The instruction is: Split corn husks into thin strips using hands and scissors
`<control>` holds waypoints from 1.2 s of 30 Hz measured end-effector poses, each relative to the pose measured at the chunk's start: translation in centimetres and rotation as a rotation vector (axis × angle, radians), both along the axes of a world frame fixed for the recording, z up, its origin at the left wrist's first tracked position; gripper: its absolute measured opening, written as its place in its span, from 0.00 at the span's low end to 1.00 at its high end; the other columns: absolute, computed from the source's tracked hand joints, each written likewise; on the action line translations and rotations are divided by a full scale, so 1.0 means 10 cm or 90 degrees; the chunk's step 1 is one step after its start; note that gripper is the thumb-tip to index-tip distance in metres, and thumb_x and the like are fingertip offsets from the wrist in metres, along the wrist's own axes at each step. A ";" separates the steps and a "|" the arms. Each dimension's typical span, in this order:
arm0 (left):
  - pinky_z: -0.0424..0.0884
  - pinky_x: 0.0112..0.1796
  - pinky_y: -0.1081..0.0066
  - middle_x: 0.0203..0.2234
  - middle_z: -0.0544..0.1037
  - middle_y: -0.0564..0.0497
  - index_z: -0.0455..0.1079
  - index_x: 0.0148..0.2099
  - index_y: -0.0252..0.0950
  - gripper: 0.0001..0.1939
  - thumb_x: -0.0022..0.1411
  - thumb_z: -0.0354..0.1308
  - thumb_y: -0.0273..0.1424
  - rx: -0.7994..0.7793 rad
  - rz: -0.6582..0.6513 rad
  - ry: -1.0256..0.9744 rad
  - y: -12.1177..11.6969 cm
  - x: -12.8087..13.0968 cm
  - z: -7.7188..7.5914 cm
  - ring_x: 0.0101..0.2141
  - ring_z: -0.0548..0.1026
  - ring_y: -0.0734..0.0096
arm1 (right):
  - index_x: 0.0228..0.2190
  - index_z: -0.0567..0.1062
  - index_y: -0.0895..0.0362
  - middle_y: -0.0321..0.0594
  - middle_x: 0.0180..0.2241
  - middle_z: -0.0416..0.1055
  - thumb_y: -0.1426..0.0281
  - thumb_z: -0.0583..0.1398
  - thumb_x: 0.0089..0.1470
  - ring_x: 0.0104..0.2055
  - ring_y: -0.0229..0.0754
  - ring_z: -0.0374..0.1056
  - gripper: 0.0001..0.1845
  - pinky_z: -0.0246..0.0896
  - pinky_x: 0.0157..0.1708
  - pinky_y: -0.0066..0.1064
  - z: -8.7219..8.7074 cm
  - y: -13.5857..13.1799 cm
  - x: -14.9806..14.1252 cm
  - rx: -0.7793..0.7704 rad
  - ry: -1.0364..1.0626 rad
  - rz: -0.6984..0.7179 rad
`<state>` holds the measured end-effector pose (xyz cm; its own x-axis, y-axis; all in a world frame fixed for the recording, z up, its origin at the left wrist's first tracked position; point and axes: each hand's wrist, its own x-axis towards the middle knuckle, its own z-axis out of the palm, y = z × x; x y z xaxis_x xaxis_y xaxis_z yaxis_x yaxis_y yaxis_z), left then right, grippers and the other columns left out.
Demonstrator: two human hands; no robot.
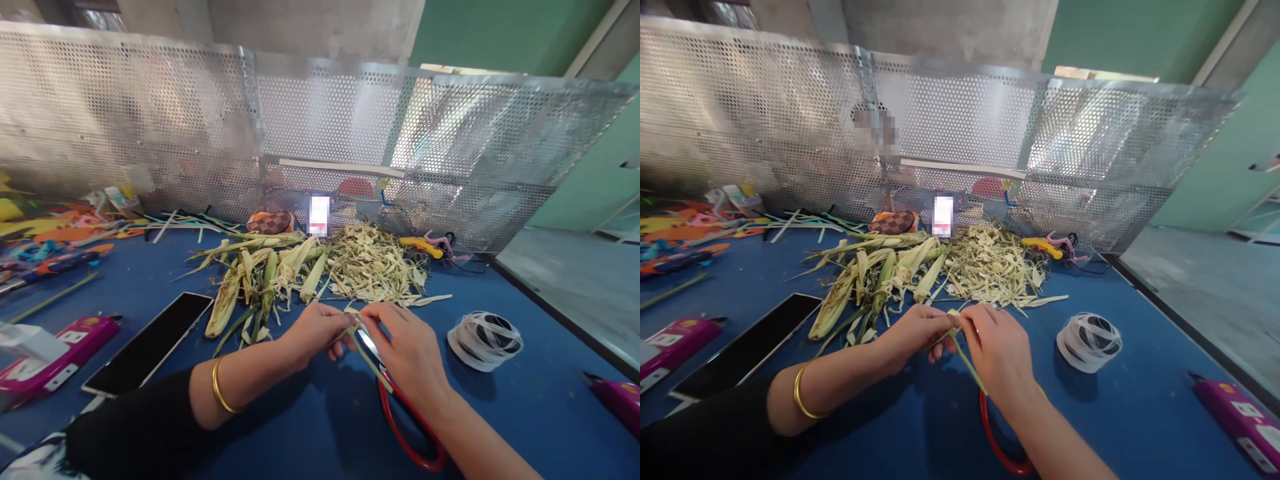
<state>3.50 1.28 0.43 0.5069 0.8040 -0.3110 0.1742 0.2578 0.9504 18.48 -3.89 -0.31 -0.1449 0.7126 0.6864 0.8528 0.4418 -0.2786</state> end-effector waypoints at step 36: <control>0.68 0.29 0.73 0.19 0.75 0.53 0.75 0.38 0.30 0.15 0.44 0.65 0.29 -0.024 0.103 -0.145 0.02 0.01 -0.08 0.22 0.71 0.76 | 0.28 0.73 0.56 0.41 0.30 0.70 0.72 0.55 0.57 0.34 0.42 0.66 0.08 0.58 0.36 0.33 -0.13 0.05 -0.12 0.042 0.088 0.032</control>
